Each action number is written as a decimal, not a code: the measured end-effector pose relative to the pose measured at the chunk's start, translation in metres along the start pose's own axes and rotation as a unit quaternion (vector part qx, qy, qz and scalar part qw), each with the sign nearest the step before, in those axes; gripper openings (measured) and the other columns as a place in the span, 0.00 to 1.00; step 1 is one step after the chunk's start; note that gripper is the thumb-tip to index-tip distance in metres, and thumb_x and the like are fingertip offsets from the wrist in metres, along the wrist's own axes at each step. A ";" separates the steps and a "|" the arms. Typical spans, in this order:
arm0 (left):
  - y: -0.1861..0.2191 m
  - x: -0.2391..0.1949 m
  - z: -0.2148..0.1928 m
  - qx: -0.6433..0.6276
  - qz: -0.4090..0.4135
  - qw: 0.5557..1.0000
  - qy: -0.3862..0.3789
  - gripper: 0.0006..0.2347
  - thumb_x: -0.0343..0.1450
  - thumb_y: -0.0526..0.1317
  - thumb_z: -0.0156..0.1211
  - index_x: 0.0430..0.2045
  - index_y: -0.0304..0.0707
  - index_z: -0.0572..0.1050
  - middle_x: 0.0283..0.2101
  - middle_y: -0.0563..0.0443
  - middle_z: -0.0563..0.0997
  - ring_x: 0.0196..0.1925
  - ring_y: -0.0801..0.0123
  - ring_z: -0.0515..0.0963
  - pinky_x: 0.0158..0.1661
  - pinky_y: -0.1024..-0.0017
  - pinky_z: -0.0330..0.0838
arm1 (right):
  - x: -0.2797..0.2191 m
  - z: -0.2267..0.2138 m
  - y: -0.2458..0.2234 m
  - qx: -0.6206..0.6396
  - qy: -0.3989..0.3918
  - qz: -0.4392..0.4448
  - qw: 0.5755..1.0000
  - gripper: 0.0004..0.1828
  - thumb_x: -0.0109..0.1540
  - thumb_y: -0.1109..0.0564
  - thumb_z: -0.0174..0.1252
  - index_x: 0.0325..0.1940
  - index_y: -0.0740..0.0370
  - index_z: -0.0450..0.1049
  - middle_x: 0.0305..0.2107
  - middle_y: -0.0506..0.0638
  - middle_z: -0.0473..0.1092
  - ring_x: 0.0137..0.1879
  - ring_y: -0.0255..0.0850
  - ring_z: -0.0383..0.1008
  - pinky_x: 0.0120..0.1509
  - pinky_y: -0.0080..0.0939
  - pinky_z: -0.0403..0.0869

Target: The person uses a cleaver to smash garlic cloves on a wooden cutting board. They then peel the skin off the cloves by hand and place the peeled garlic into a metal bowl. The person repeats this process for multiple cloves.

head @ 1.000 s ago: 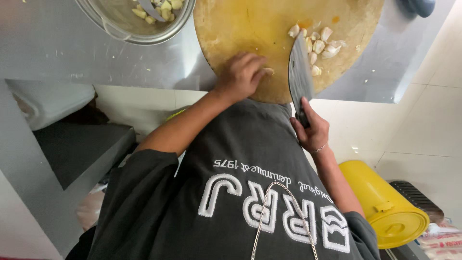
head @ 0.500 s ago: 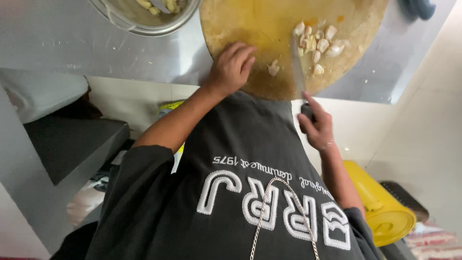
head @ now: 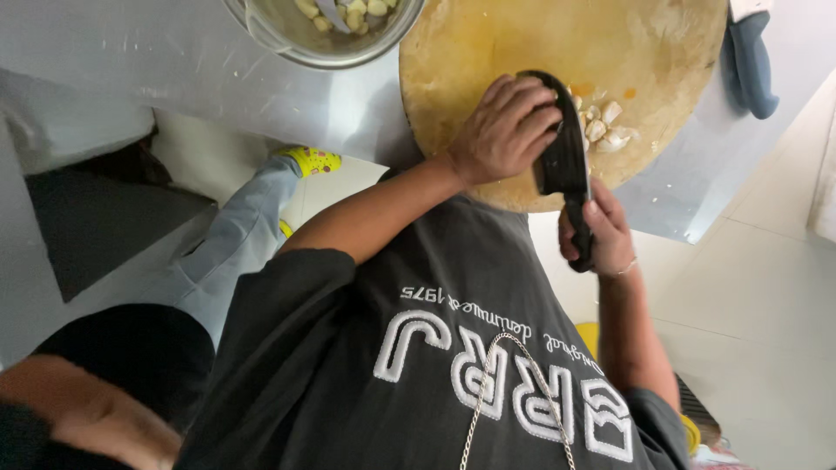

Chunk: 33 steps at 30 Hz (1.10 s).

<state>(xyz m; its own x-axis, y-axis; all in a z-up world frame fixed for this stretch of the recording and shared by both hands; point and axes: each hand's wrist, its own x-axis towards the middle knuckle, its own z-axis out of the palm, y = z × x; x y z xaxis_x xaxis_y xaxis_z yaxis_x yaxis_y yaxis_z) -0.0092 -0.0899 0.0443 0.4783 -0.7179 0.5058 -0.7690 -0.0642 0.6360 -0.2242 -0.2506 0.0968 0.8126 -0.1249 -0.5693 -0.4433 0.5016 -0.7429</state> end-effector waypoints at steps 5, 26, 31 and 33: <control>-0.025 -0.010 -0.012 0.001 -0.070 0.997 -0.029 0.08 0.73 0.38 0.65 0.43 0.36 0.76 0.49 0.45 0.75 0.55 0.53 0.75 0.58 0.55 0.68 | 0.045 -0.058 -0.051 -0.619 0.086 -0.174 0.761 0.34 0.72 0.45 0.65 0.73 0.65 0.58 0.24 0.55 0.70 0.25 0.48 0.72 0.36 0.46 0.70; 0.005 0.013 0.023 -0.121 -0.132 0.969 -0.170 0.05 0.72 0.38 0.62 0.38 0.39 0.78 0.40 0.47 0.79 0.43 0.52 0.80 0.45 0.58 0.75 | 0.050 -0.081 -0.032 -0.598 0.192 -0.155 0.763 0.22 0.60 0.62 0.69 0.58 0.64 0.76 0.52 0.57 0.70 0.48 0.52 0.74 0.53 0.49 0.74; 0.012 0.025 0.066 -0.170 -0.170 0.955 -0.175 0.05 0.72 0.40 0.64 0.35 0.39 0.78 0.39 0.44 0.81 0.43 0.51 0.81 0.43 0.58 0.76 | 0.057 -0.077 0.002 -0.633 0.227 -0.233 0.702 0.17 0.59 0.64 0.70 0.51 0.59 0.78 0.50 0.55 0.71 0.56 0.55 0.70 0.59 0.50 0.73; 0.011 0.023 0.080 -0.204 -0.197 0.940 -0.191 0.06 0.72 0.39 0.62 0.37 0.38 0.79 0.39 0.44 0.81 0.43 0.53 0.83 0.44 0.59 0.77 | 0.056 -0.076 0.006 -0.630 0.226 -0.239 0.703 0.14 0.61 0.65 0.70 0.49 0.58 0.78 0.50 0.55 0.72 0.56 0.54 0.70 0.60 0.50 0.73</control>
<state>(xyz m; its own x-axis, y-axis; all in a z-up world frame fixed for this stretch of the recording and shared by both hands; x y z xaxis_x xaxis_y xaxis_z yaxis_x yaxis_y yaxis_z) -0.0404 -0.1631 0.0162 0.4444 -0.8958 -0.0124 -0.3005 -0.1621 0.9399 -0.2104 -0.3198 0.0338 0.9057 -0.4238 0.0104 -0.3748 -0.8120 -0.4475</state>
